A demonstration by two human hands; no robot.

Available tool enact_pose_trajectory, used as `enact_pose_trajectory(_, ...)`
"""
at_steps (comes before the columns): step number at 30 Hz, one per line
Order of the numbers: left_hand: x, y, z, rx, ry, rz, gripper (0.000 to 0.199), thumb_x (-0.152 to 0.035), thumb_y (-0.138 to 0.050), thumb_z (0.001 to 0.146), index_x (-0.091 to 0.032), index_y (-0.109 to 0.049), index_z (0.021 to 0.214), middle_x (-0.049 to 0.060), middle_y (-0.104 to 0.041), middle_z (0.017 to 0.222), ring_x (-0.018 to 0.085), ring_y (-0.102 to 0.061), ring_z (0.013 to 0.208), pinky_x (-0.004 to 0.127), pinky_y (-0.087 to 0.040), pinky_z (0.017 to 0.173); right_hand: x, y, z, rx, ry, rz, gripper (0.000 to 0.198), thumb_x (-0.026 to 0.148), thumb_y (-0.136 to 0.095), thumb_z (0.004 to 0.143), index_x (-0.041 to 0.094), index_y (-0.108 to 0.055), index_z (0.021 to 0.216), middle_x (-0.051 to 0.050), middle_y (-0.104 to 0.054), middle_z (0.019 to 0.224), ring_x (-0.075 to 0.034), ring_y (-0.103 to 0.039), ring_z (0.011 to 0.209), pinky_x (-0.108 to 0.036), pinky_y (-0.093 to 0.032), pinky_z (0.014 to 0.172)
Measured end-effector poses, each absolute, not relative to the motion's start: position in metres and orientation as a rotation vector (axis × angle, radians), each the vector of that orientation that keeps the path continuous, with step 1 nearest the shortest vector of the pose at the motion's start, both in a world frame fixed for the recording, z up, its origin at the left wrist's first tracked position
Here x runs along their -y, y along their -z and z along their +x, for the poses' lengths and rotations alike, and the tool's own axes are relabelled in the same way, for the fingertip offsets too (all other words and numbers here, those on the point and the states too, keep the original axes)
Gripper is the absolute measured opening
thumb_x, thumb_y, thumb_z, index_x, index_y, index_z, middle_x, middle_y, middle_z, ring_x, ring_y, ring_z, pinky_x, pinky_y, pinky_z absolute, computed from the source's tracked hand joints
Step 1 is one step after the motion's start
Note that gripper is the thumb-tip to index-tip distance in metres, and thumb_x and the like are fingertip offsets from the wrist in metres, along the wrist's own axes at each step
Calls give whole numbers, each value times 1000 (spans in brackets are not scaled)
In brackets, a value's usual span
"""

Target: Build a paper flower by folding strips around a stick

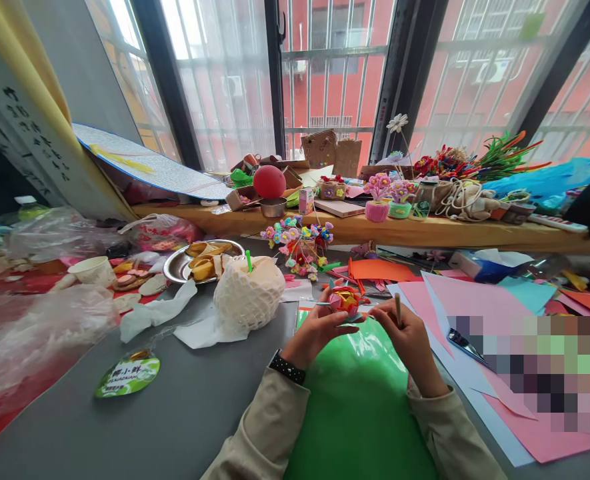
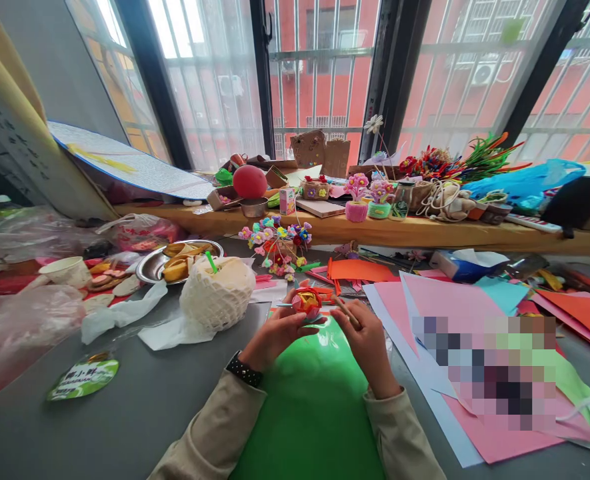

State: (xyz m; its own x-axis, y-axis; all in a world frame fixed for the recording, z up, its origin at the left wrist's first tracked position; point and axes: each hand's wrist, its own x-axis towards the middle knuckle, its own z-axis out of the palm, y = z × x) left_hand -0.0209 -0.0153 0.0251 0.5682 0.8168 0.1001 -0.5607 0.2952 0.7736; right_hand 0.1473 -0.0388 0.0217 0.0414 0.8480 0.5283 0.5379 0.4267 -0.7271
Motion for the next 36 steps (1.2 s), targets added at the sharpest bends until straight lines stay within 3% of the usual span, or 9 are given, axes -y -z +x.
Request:
enact_pose_trajectory(3, 15, -26, -21, -321, -958, 834, 53, -22, -58, 70, -30, -35, 117, 3, -59, 94, 20, -59, 84, 31, -44, 71, 39, -21, 150, 1530, -378, -1244, 36, 46, -39, 79, 17, -58, 71, -3, -54, 65, -15, -50, 61, -25, -37, 53)
enact_pose_trajectory(7, 15, -27, -21, -269, -935, 766, 49, -43, -53, 70, -27, -39, 115, 6, -56, 104, 20, -58, 86, 32, -44, 70, 40, -19, 151, 1498, -440, -1109, 57, 59, -20, 78, 17, -59, 80, -4, -54, 66, -16, -50, 61, -26, -37, 51)
enact_pose_trajectory(10, 14, -29, -22, -256, -941, 684, 47, -48, -48, 72, -24, -42, 112, 7, -56, 103, 20, -57, 87, 31, -43, 72, 40, -19, 150, 1507, -461, -1115, 55, 56, -20, 80, 18, -59, 76, -3, -54, 65, -16, -50, 61, -26, -36, 53)
enact_pose_trajectory(15, 11, -29, -24, -312, -968, 586, 36, -40, -44, 77, -22, -46, 108, 5, -60, 94, 18, -59, 80, 28, -45, 65, 39, -18, 147, 1488, -422, -1144, 49, 50, -24, 82, 19, -48, 54, -3, -51, 59, -15, -49, 60, -28, -37, 59)
enact_pose_trajectory(24, 14, -35, -24, -385, -1039, 513, 24, -25, -48, 76, -19, -52, 99, 5, -60, 94, 20, -55, 93, 32, -45, 74, 40, -18, 145, 1555, -292, -1292, 48, 44, -24, 85, 18, -51, 54, -2, -52, 58, -13, -47, 55, -26, -35, 55)
enact_pose_trajectory(28, 11, -29, -23, -384, -1083, 508, 20, -25, -50, 76, -19, -53, 94, 3, -60, 89, 16, -56, 87, 32, -44, 78, 40, -20, 146, 1654, -311, -1163, 44, 43, -31, 83, 19, -49, 51, -2, -52, 56, -15, -50, 59, -27, -38, 59)
enact_pose_trajectory(32, 5, -21, -22, -398, -1197, 498, 17, -25, -51, 75, -17, -53, 90, 2, -58, 88, 13, -56, 82, 33, -42, 82, 40, -22, 144, 1680, -329, -1137, 33, 40, -42, 79, 18, -56, 59, -2, -55, 61, -15, -52, 60, -26, -40, 57)
enact_pose_trajectory(36, 3, -17, -20, -408, -1249, 547, 25, -11, -58, 68, -19, -51, 91, -2, -55, 78, 9, -55, 77, 28, -41, 82, 41, -21, 143, 1561, -380, -1235, 24, 37, -43, 79, 18, -58, 85, 0, -56, 57, -13, -50, 50, -24, -40, 50)
